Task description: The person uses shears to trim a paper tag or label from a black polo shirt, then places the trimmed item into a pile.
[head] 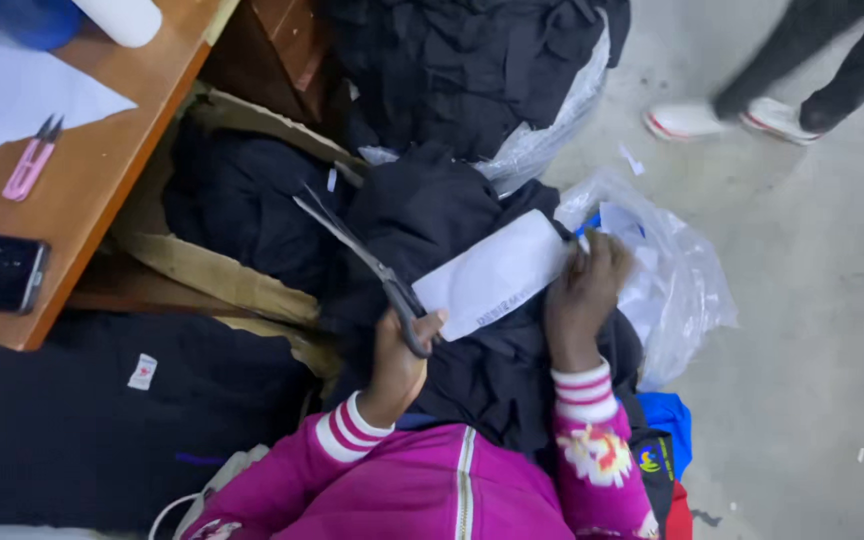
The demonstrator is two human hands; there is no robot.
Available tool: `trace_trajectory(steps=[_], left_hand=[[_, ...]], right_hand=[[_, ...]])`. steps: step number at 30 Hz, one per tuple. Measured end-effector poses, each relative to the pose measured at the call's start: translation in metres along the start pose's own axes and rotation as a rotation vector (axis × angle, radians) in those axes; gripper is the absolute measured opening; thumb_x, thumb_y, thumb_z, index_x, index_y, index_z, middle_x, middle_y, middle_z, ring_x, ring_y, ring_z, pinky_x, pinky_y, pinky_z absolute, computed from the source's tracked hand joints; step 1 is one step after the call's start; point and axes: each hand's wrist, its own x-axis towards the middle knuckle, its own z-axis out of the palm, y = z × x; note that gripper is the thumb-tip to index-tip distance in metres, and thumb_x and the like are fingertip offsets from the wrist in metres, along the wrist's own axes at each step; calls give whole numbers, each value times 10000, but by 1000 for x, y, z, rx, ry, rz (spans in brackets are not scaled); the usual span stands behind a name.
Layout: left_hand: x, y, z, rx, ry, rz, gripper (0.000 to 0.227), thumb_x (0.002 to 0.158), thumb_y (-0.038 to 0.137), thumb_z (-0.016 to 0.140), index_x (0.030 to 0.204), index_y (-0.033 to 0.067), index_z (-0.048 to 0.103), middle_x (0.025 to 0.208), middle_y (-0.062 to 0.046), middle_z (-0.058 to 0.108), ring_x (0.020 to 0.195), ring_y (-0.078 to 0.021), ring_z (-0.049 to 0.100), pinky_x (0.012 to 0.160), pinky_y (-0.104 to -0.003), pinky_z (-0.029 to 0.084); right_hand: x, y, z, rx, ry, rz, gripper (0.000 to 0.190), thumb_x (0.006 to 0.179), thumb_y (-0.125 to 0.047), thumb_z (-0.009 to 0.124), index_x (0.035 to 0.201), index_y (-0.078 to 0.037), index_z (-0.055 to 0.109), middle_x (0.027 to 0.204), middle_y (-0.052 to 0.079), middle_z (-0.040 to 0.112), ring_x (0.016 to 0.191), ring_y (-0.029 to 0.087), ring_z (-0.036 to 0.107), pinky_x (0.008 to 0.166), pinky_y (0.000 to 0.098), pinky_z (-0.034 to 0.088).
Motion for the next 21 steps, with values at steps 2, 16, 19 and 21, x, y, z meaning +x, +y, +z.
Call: trace_trajectory(steps=[2, 16, 19, 21], left_hand=[[4, 14, -1, 14, -2, 86, 261, 828, -60, 830, 1065, 0, 740, 852, -2, 677, 787, -77, 572, 670, -233, 484], [-23, 147, 39, 545, -488, 102, 253, 786, 140, 918, 919, 72, 713, 675, -74, 726, 633, -154, 683, 570, -284, 524], [-37, 140, 11, 883, -813, -2, 206, 880, 282, 841, 856, 134, 699, 699, -35, 752, 625, -154, 690, 582, -328, 508], [-37, 129, 5, 970, -1000, -23, 176, 967, 280, 749, 890, 157, 650, 761, 22, 761, 656, -89, 664, 601, -335, 497]], right_hand=[[-7, -28, -26, -172, 136, -177, 192, 1046, -42, 631, 1224, -60, 700, 1169, 149, 526, 1040, 390, 542, 939, 453, 468], [-51, -91, -28, 56, -100, -176, 156, 884, -67, 732, 1028, -8, 739, 1134, 166, 717, 1061, 406, 730, 894, 496, 591], [-27, -90, -62, 75, -64, 120, 162, 1021, -173, 616, 969, -34, 682, 975, 131, 661, 901, 344, 635, 789, 464, 483], [-9, -82, -74, 82, -24, 310, 313, 1134, -271, 503, 944, -53, 626, 821, 99, 592, 772, 281, 533, 717, 443, 380]])
